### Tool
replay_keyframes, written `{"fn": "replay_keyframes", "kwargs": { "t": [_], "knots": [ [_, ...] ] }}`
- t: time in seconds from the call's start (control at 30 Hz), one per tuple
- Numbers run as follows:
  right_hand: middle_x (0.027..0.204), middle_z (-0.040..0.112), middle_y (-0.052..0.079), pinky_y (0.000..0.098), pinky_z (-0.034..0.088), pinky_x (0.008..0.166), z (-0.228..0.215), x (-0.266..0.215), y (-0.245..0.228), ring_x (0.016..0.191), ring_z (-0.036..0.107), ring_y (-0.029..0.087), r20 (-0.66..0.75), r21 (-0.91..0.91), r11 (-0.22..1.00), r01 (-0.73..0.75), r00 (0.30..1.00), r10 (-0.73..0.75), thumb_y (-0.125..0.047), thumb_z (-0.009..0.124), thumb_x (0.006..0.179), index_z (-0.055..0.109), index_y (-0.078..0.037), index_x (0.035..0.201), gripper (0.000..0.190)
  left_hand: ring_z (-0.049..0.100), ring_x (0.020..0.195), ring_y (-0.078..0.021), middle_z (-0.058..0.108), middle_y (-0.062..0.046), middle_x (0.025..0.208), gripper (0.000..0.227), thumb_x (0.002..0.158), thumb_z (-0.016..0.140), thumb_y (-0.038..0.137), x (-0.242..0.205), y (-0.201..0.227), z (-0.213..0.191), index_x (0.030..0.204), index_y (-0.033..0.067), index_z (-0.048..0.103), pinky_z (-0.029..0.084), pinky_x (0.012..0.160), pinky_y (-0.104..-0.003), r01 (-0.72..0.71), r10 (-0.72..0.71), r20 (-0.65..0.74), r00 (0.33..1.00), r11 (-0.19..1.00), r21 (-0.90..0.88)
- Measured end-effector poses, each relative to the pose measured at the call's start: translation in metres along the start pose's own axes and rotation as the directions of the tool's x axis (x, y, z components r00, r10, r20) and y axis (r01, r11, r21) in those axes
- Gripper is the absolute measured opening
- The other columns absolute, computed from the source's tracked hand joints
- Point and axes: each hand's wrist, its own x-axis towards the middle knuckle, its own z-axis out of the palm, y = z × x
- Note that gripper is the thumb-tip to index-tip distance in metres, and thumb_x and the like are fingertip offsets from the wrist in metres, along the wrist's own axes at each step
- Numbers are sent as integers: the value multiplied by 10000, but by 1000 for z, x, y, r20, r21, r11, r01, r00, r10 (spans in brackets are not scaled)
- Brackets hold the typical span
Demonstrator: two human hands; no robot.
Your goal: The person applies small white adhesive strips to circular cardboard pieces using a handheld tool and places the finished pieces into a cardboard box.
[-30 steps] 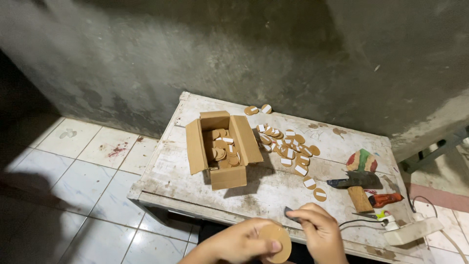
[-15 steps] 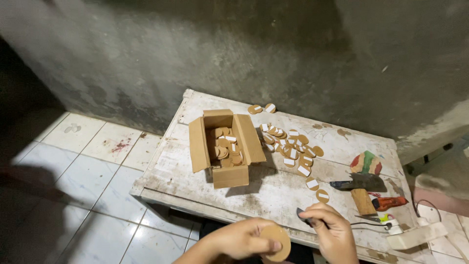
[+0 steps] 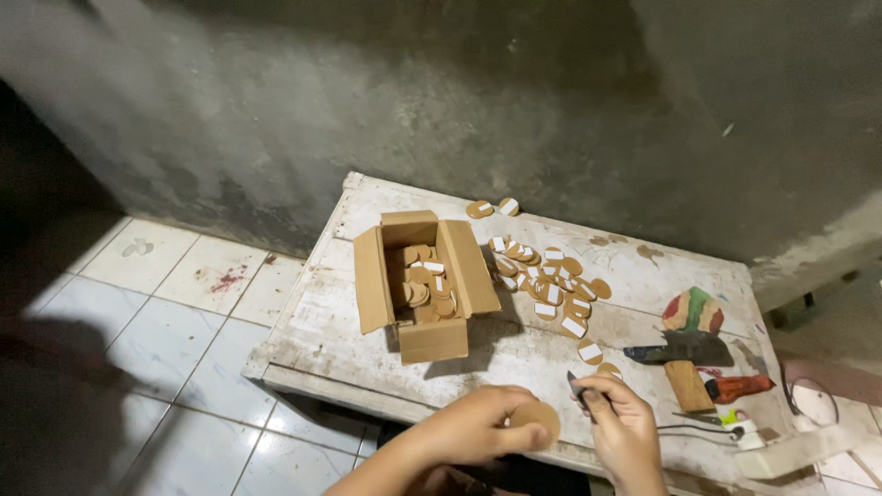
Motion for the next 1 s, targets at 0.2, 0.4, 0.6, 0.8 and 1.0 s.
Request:
{"fn": "replay_keyframes", "kwargs": {
  "t": [0.2,0.4,0.6,0.8,1.0],
  "knots": [
    [832,648,114,257,425,650,1,-1,14,712,570,171,-116,63,993,-100,988,106,-80,573,811,668,34,883,165,523,649,-201,555,-56,733,86,807,594,117,20,-17,7,749,104,532,393,619,-295,-14,80,-348,934,982,186],
    [924,665,127,256,415,668,11,-3,11,751,576,191,-211,75,979,-190,957,202,-84,560,821,660,40,937,196,501,634,-69,637,39,812,177,712,681,174,22,-7,11,877,128,636,431,591,-213,53,-169,-491,854,969,-242],
    [782,603,101,260,399,629,12,-12,17,693,532,170,-81,97,995,-9,997,17,-76,557,818,670,36,865,166,525,634,-48,648,-27,739,142,759,660,130,32,-25,26,869,42,676,381,590,-164,-74,-222,-306,926,687,-723],
    [775,596,108,255,421,642,10,-18,12,720,550,178,-99,65,991,113,989,-107,-20,527,819,657,35,848,144,582,599,-112,612,-39,714,189,699,740,95,35,-30,34,833,97,606,468,478,-196,-57,-419,-281,864,472,-880],
    [736,610,70,254,458,656,16,-20,-18,704,571,168,28,-75,917,391,920,-390,-75,504,822,667,-46,802,166,487,509,-42,579,10,619,100,700,719,99,28,-21,34,747,100,631,370,471,-157,-13,-379,-194,905,431,-902]
  ]
}}
